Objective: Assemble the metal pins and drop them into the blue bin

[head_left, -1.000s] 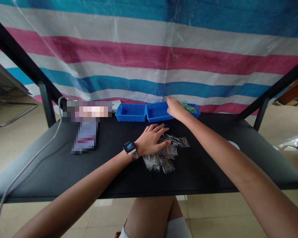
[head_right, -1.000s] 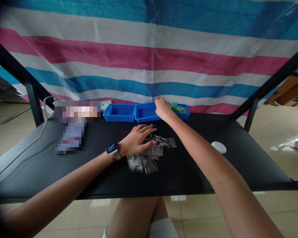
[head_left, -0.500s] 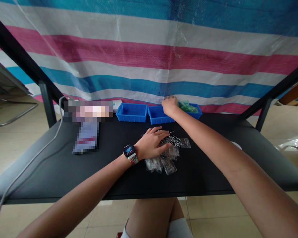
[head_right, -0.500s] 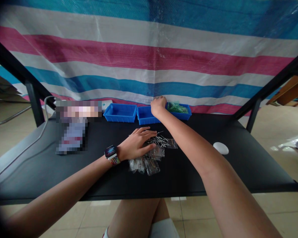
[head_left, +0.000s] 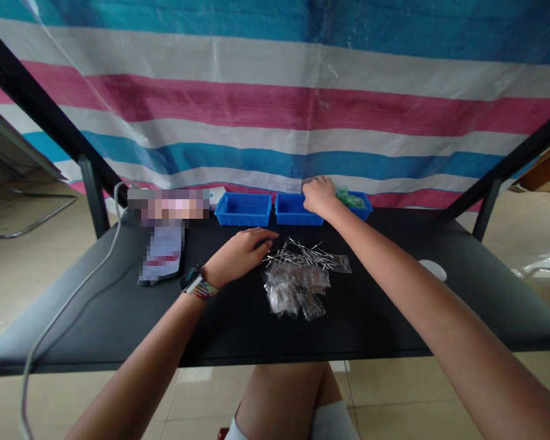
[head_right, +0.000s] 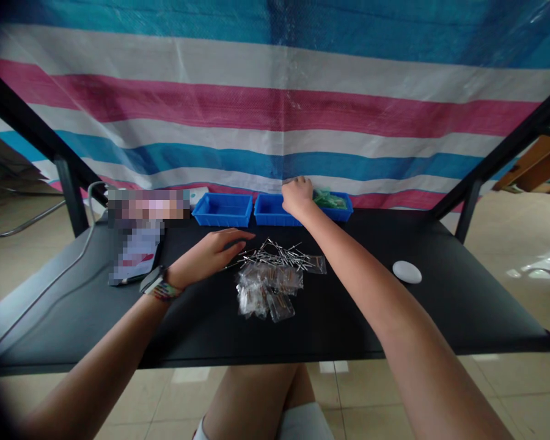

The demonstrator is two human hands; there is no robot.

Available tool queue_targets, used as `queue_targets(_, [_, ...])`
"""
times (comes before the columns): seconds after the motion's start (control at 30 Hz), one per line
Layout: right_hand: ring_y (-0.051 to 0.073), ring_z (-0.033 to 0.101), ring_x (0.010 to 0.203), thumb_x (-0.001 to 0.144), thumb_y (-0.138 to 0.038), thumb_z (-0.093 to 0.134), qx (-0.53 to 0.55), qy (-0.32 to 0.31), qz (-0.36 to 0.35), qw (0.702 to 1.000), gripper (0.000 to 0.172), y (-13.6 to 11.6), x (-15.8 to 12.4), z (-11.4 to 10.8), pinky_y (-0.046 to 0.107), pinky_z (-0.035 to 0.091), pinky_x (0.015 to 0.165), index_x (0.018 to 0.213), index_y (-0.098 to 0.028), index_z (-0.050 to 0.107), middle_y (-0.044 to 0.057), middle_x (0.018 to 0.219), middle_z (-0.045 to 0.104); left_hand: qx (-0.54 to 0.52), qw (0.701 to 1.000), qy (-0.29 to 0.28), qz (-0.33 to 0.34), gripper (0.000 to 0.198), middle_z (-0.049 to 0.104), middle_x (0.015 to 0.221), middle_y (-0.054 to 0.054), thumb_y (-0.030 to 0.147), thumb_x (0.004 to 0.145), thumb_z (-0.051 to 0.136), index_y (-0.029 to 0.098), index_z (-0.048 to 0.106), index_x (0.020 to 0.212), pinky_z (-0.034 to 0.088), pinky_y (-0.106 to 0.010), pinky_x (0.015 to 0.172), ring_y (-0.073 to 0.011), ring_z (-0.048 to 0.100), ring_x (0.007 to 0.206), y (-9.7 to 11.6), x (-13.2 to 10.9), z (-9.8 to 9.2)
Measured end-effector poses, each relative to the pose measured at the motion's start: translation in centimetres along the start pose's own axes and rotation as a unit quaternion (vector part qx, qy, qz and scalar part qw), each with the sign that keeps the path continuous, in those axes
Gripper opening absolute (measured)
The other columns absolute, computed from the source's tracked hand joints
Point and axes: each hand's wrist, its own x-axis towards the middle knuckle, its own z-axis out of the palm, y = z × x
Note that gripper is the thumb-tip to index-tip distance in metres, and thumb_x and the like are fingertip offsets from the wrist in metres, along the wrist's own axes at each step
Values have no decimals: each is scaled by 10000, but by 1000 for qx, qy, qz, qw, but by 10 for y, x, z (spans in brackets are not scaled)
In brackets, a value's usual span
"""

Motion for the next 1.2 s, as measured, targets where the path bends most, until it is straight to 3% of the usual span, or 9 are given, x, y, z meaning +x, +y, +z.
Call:
queue_targets(0.17, [344,606,1309,1033,-413,614,112,74,-184,974,451,0,-50,0,499,466,1145,1393,-151,689,184,1378,697,7,998,-46,-33,698,436,1712,-117,612,1080,433,241,414,1670,286,-577,1313,-354,309,1633,-1,-30,20])
queue_targets(0.27, [346,547,1408,995,-471,687,129,90,-220,963,599,-1,-69,11,500,428,1204,1487,-136,618,191,1521,613,40,997,-63,-22,701,349,1758,-113,634,1090,399,270,371,1688,156,-641,1331,-357,178,1672,7,-29,38])
queue_targets(0.47, [348,568,1366,1049,-306,596,95,94,-188,973,414,-4,-73,31,498,467,1146,1416,-125,659,193,1469,649,34,998,-45,-5,611,421,1720,-120,572,1102,410,260,468,1624,172,-638,1330,-344,259,1653,20,-11,51])
queue_targets(0.6, [344,594,1291,1045,-277,580,99,98,-179,974,365,-6,-73,31,487,497,1088,1364,-135,683,177,1387,692,-24,997,74,-9,463,641,1477,-170,440,1046,519,175,639,1406,446,-517,1209,-318,588,1406,12,-8,40])
queue_targets(0.73, [337,585,1289,1036,-318,587,132,114,-170,970,389,-4,-77,29,497,477,1117,1376,-147,669,168,1369,695,-115,963,208,-126,349,736,1198,-142,394,940,581,169,686,1185,555,-466,1023,-296,696,1126,-18,2,22])
queue_targets(0.87, [331,574,1329,1015,-324,585,199,189,-154,949,388,10,-85,25,507,457,1161,1360,-167,665,160,1381,683,-208,931,219,-207,385,757,1114,-118,417,846,647,168,703,1134,570,-384,891,-277,705,1041,-46,15,13])
queue_targets(0.97, [329,609,1286,1004,-290,549,234,272,-99,928,298,37,-92,21,543,469,1147,1252,-215,695,142,1311,699,-238,921,220,-218,354,773,1076,-107,407,821,661,169,734,1073,551,-327,799,-256,708,989,-53,20,11])
queue_targets(1.07, [345,630,1225,992,-241,494,230,346,22,909,272,74,-97,23,569,498,1103,1167,-222,702,160,1207,702,-311,893,211,-249,308,791,1047,-123,406,865,628,149,747,986,537,-297,746,-226,726,909,-53,23,5])
queue_targets(1.2, [334,676,1130,928,-204,555,238,306,220,895,296,126,-99,36,508,572,997,1190,-155,681,210,1232,672,-456,803,183,-336,307,794,909,-145,386,957,594,122,735,887,585,-300,751,-202,750,799,-52,28,-14])
